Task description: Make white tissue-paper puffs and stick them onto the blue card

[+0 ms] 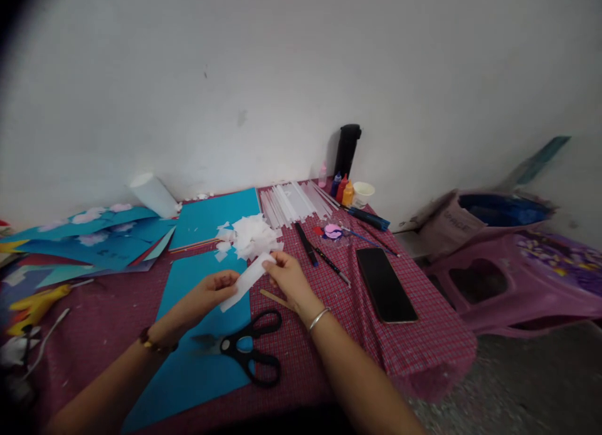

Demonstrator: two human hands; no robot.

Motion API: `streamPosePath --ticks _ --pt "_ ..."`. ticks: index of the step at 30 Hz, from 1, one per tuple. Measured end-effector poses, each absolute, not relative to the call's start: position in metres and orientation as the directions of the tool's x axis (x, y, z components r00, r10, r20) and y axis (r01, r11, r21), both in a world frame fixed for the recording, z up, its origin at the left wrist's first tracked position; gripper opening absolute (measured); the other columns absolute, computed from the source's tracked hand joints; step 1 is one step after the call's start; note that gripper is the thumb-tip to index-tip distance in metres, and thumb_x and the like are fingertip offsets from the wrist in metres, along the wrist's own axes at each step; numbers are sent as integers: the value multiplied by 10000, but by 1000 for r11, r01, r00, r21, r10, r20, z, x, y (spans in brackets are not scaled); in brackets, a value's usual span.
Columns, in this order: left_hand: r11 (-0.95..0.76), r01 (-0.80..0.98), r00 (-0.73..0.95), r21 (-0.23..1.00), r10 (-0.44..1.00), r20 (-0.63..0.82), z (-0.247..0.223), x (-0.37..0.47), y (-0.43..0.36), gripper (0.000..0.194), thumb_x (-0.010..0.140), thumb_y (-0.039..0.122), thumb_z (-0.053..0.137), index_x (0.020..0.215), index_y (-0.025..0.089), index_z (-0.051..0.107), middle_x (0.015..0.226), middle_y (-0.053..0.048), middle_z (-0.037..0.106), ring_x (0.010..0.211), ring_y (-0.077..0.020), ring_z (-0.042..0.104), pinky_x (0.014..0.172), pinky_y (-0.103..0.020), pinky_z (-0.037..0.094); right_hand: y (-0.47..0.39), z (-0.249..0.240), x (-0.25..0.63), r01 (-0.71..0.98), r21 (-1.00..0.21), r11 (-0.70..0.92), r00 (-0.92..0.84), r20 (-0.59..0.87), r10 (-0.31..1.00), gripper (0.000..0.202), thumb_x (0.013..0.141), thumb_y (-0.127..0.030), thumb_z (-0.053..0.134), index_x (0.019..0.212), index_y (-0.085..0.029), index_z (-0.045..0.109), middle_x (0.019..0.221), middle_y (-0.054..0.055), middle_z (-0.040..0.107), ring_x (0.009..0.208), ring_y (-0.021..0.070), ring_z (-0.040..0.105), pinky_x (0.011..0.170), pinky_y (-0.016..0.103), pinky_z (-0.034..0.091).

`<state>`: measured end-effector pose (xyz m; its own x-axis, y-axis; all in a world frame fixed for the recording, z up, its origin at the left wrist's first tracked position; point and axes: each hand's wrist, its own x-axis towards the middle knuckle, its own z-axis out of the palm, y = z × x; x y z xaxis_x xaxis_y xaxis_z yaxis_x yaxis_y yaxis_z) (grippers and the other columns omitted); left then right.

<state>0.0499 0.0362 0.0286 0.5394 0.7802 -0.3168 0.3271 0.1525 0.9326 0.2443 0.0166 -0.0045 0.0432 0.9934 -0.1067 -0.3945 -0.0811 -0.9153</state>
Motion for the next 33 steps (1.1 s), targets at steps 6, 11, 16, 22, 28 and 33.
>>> streamPosePath --ticks 6,11,16,22,28,33 --pt "396 186 655 899 631 -414 16 28 25 381 729 335 692 1047 182 550 867 -13 584 718 -132 537 591 -228 426 2 -10 211 -150 -988 -47 -121 -29 992 68 702 -231 597 705 -181 551 592 -64 487 503 81 414 473 200 321" --pt "482 156 513 862 706 -488 3 34 25 338 711 420 701 828 159 520 602 62 469 440 -38 349 417 -179 253 -1 -14 205 -75 -997 34 -119 43 992 129 701 -155 564 822 -188 592 717 -34 562 625 113 499 581 226 397" --pt "250 314 482 916 789 -381 7 32 23 312 758 459 612 729 158 532 564 56 449 470 -66 374 448 -196 271 4 -12 211 -83 -997 7 -75 13 997 166 679 -162 557 840 -188 593 748 -13 579 669 137 523 605 251 410" --pt "-281 508 669 814 724 -167 35 11 15 312 772 421 616 581 174 613 1081 -66 614 982 -235 543 850 -326 415 2 -12 209 -63 -998 -14 -78 -9 997 57 705 -217 578 755 -191 576 656 -37 530 588 117 468 555 238 378" --pt "45 271 503 961 845 -181 32 25 21 585 725 379 670 1250 235 456 1240 -103 564 1074 -242 543 904 -373 426 -4 -7 207 42 -999 26 -107 22 994 51 765 -220 547 745 -186 579 623 -45 495 557 106 443 518 220 353" --pt "425 303 611 853 600 -516 15 42 11 304 764 380 578 970 157 563 636 7 601 470 -95 487 451 -209 363 -5 -6 209 143 -984 106 -49 100 994 70 789 -208 546 759 -187 605 655 -23 568 611 125 513 572 232 402"
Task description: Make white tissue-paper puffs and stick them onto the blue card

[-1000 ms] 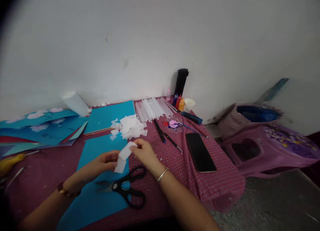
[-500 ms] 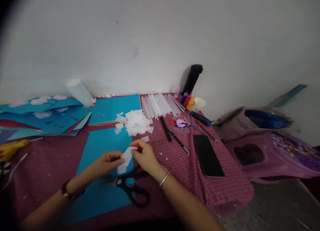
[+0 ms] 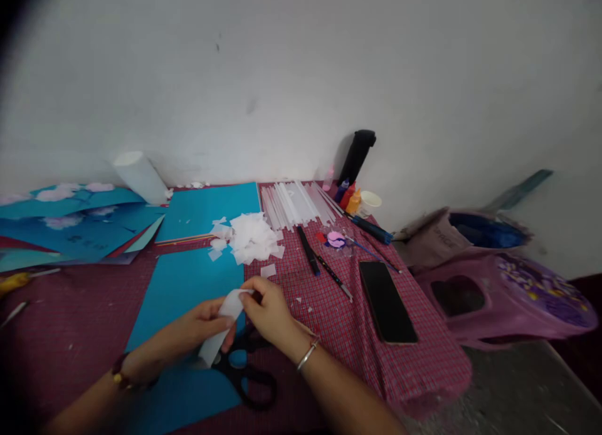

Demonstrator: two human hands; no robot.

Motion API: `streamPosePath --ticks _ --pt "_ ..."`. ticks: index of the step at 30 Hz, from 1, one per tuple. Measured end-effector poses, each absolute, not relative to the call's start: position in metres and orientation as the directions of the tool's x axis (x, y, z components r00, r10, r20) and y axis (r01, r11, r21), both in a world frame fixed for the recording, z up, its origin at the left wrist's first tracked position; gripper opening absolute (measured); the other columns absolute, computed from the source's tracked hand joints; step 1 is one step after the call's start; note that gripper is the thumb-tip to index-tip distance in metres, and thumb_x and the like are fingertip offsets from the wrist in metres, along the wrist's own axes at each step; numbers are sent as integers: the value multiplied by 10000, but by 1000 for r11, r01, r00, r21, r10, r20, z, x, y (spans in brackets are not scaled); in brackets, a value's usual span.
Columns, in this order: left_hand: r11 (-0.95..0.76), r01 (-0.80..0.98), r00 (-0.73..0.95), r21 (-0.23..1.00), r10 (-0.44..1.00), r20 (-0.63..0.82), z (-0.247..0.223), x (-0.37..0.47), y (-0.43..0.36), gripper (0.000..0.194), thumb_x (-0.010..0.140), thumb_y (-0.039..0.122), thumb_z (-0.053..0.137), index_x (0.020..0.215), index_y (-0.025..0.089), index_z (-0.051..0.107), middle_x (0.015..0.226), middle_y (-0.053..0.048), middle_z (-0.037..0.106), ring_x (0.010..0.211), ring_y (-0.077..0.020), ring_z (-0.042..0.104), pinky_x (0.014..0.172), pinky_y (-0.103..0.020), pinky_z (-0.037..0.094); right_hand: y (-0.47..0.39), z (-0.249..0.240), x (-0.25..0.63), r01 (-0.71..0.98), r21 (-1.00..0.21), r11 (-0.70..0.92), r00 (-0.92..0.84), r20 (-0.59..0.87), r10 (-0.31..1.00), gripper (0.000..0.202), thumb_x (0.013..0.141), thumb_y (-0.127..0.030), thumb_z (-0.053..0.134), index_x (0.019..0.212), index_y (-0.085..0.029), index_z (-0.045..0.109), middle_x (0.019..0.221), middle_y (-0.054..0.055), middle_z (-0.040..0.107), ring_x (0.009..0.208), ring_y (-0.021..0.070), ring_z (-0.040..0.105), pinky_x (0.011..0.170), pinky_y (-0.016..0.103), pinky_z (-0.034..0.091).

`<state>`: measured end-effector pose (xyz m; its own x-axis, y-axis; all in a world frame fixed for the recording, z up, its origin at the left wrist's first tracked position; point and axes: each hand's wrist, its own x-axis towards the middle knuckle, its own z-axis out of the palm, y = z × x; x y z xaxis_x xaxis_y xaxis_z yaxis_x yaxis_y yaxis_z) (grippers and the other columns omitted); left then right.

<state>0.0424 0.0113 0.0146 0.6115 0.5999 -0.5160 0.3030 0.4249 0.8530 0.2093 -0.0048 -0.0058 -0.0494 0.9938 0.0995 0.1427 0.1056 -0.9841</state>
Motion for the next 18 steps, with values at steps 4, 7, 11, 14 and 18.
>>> streamPosePath --ticks 4,7,11,14,18 --pt "583 211 453 785 653 -607 6 21 16 297 756 416 585 903 158 588 530 67 454 396 -54 330 389 -189 236 5 -14 225 228 -966 125 -29 122 992 118 824 -194 513 874 -201 620 776 -1 631 701 144 574 643 250 447" --pt "585 129 379 801 717 -585 0 -6 27 386 712 433 665 964 148 602 545 71 429 432 -45 310 408 -183 196 17 -17 245 436 -894 105 -7 114 993 177 835 -159 495 945 -206 626 889 24 648 811 162 594 735 278 459" --pt "589 63 387 806 730 -564 -9 -32 39 453 693 450 701 1005 142 588 510 85 385 429 -47 285 411 -189 196 31 -12 259 707 -692 147 -103 105 989 258 807 -92 527 1011 -201 641 1013 53 619 903 173 578 843 294 418" --pt "584 36 434 811 722 -539 -13 -41 43 461 713 477 683 1021 151 579 470 107 292 409 -46 229 400 -191 166 39 -6 254 756 -628 183 -166 87 982 350 748 -74 612 1070 -208 642 1016 33 585 791 134 568 801 259 405" --pt "546 -24 487 837 738 -467 -11 -45 42 491 732 498 662 1074 160 560 493 107 318 401 -40 224 396 -187 158 56 -1 244 781 -593 195 -175 92 980 85 673 -48 671 707 -125 675 729 -47 514 601 59 468 677 216 368"
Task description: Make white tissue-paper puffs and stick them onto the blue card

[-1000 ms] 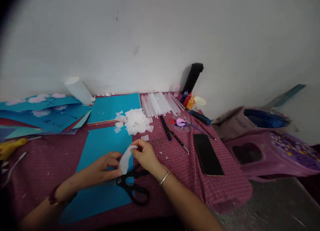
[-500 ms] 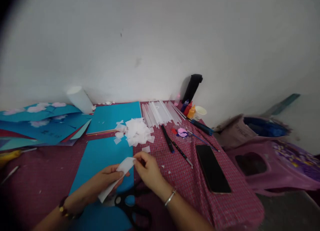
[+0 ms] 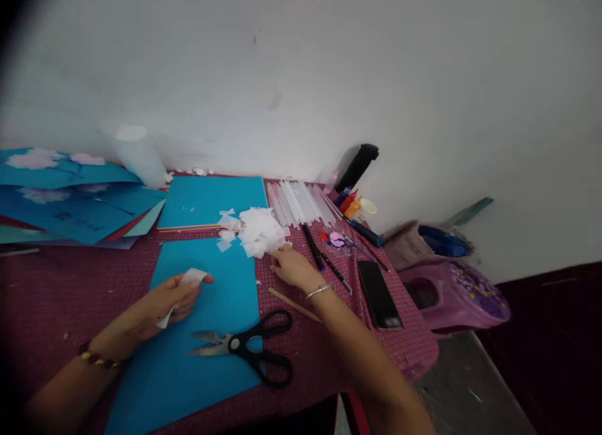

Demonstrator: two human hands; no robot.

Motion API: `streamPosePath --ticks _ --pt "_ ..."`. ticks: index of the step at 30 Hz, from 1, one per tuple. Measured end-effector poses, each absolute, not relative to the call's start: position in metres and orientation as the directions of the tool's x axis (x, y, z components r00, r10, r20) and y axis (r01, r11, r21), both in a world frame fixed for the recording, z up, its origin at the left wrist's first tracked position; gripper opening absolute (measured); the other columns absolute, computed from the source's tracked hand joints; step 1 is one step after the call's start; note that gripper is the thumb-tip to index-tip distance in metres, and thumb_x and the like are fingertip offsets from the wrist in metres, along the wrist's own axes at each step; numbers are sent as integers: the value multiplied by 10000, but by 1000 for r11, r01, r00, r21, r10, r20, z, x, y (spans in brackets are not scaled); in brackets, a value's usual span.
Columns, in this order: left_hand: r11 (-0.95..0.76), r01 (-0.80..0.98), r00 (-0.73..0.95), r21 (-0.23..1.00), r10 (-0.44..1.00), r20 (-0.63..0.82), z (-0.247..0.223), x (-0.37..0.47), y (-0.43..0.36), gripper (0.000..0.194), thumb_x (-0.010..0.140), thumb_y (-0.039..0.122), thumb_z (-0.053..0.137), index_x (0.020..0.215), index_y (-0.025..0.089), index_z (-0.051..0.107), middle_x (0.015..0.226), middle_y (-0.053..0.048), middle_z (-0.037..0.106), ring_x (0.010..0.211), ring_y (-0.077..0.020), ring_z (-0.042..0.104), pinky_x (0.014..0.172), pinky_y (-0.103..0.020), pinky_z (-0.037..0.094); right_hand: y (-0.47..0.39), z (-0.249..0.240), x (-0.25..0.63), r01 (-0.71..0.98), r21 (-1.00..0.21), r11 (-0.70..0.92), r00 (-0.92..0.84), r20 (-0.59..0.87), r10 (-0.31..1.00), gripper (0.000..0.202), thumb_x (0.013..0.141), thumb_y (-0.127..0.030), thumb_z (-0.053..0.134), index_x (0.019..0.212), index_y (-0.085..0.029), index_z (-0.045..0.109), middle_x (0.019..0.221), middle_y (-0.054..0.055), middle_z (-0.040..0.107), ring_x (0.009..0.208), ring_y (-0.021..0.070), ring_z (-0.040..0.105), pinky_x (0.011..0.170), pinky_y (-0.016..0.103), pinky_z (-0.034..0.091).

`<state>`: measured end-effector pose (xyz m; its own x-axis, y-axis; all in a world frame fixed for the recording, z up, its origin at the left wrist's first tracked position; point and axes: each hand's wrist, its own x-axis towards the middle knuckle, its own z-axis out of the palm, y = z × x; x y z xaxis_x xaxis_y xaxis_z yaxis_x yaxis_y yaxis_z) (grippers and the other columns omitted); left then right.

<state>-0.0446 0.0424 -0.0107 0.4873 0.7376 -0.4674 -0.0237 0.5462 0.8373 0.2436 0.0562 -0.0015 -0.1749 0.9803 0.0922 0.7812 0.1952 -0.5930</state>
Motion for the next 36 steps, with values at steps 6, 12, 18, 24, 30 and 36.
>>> streamPosePath --ticks 6,12,18,24,30,36 --pt "429 -82 355 900 856 -376 -4 -43 41 613 739 452 642 1234 129 478 677 5 608 487 -93 472 447 -211 357 77 28 236 817 -551 171 -54 222 974 323 762 -20 526 1064 -84 622 992 38 555 800 115 531 803 268 375" --pt "378 -256 316 890 903 -292 -8 -45 42 629 675 215 599 1274 134 426 896 -76 683 779 -198 635 722 -333 494 -19 37 200 770 -551 321 -365 32 930 344 783 -107 602 1104 -230 629 1019 54 652 974 211 594 886 328 443" --pt "219 -246 291 944 946 -143 -6 -44 42 546 614 88 485 1153 156 437 814 -22 638 583 -116 547 562 -256 442 -102 10 203 838 -482 254 -302 -23 953 512 757 -44 509 1219 -257 569 1335 110 496 1215 272 470 1025 471 380" --pt "210 -171 345 963 928 -142 6 -41 36 273 810 412 560 818 139 539 681 -11 573 475 -69 400 445 -211 297 -65 23 196 547 -831 103 -120 44 992 184 848 -237 526 996 -246 635 1025 79 644 1017 241 588 911 425 455" --pt "126 -53 376 991 922 -97 10 -40 24 567 905 579 272 710 156 595 560 -9 506 498 -129 423 502 -267 327 -3 24 138 -57 -983 -175 -86 -170 982 341 769 -473 627 965 -195 611 884 52 653 741 164 613 649 294 484" --pt "59 91 374 994 923 -89 15 -40 23 527 920 525 303 681 161 601 521 15 461 507 -124 434 530 -256 334 14 18 112 -119 -990 -79 22 -82 996 245 722 -400 684 717 -183 569 610 -33 561 574 112 510 566 243 400"
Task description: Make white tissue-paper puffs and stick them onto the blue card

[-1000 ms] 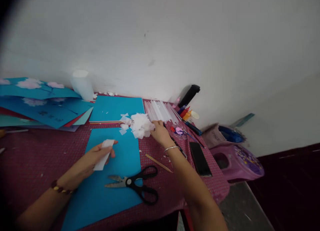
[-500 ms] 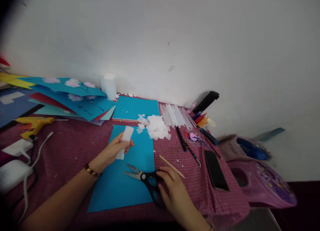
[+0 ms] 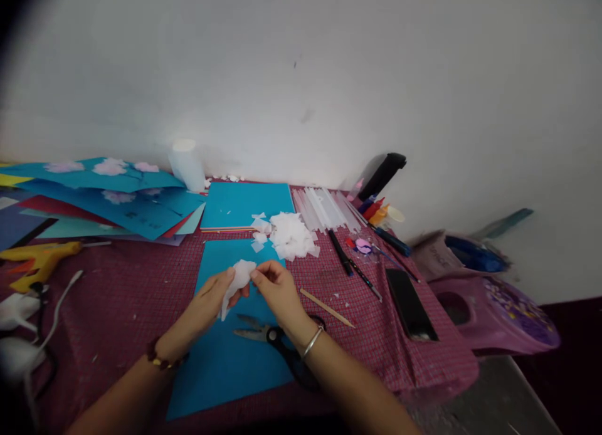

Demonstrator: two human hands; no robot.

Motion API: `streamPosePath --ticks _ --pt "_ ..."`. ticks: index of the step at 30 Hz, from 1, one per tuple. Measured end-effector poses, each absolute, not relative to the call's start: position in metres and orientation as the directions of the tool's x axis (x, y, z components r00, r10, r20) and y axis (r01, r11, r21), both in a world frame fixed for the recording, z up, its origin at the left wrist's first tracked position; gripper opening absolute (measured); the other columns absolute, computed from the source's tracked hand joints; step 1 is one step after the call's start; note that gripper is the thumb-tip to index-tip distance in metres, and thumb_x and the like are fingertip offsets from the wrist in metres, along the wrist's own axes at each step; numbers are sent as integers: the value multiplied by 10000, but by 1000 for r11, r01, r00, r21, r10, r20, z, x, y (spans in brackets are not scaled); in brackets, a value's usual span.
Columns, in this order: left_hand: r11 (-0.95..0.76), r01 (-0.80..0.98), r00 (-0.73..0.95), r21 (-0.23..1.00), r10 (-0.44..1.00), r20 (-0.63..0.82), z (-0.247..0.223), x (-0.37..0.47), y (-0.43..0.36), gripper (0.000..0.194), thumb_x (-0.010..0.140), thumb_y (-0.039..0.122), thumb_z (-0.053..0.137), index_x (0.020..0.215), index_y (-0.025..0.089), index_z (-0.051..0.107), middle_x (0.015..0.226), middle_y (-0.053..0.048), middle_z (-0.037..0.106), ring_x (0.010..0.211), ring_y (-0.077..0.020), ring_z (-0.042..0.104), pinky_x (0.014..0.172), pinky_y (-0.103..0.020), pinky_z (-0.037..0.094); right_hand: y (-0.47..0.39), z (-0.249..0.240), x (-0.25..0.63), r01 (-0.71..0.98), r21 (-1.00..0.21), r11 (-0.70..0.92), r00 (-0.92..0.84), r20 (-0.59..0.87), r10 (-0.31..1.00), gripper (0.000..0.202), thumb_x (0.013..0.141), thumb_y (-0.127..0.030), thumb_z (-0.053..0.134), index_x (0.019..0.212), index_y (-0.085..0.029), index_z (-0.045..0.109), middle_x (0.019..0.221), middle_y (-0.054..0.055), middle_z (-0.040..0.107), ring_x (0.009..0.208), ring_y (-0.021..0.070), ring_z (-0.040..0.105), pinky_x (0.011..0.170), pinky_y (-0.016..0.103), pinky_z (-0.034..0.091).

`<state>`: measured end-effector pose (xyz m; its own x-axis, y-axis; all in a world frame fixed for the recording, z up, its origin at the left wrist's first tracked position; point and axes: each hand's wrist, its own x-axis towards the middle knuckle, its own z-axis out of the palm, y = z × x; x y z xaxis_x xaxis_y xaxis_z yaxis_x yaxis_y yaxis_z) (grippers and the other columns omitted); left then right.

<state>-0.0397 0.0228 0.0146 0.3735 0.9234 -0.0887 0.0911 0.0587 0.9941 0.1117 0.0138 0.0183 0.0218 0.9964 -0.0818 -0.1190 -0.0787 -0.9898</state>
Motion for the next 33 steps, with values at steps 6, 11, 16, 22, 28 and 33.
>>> streamPosePath --ticks 6,11,16,22,28,33 --pt "0 141 341 990 939 -48 16 -37 23 511 925 491 314 661 161 601 520 11 450 515 -130 430 539 -257 337 15 19 112 -78 -997 17 32 14 999 163 738 -339 651 691 -204 572 563 -42 553 576 130 515 590 265 416" --pt "61 99 314 993 945 -89 12 -35 23 540 928 507 281 697 156 620 535 -6 490 525 -142 468 535 -259 360 18 11 116 -74 -997 25 89 19 996 159 749 -333 647 706 -190 591 661 -15 585 649 136 526 631 267 420" --pt "47 176 274 983 957 -95 5 -30 23 473 901 516 358 682 161 581 529 15 470 490 -128 445 488 -248 328 19 1 116 -135 -988 -81 55 -89 995 227 757 -392 648 858 -192 614 728 -11 601 680 140 556 639 266 432" --pt "-26 199 259 980 965 -27 -1 -25 25 339 861 416 462 658 163 564 546 27 447 517 -119 400 495 -239 305 20 -3 117 -293 -932 -211 -85 -195 977 249 722 -376 701 860 -184 627 740 -1 627 686 144 582 626 260 422" --pt "32 196 314 980 945 -93 -3 -22 24 259 822 342 509 655 152 565 591 19 503 536 -109 426 498 -225 313 21 -4 118 -397 -894 -209 -127 -172 977 188 672 -297 746 789 -187 647 708 -20 626 604 116 537 607 255 422" --pt "191 121 440 974 869 -225 5 -22 23 286 805 401 536 719 135 595 554 13 538 487 -104 462 471 -215 334 21 -9 119 -406 -898 -169 -21 -176 984 149 663 -252 744 735 -184 632 663 -31 623 566 107 524 575 241 406"
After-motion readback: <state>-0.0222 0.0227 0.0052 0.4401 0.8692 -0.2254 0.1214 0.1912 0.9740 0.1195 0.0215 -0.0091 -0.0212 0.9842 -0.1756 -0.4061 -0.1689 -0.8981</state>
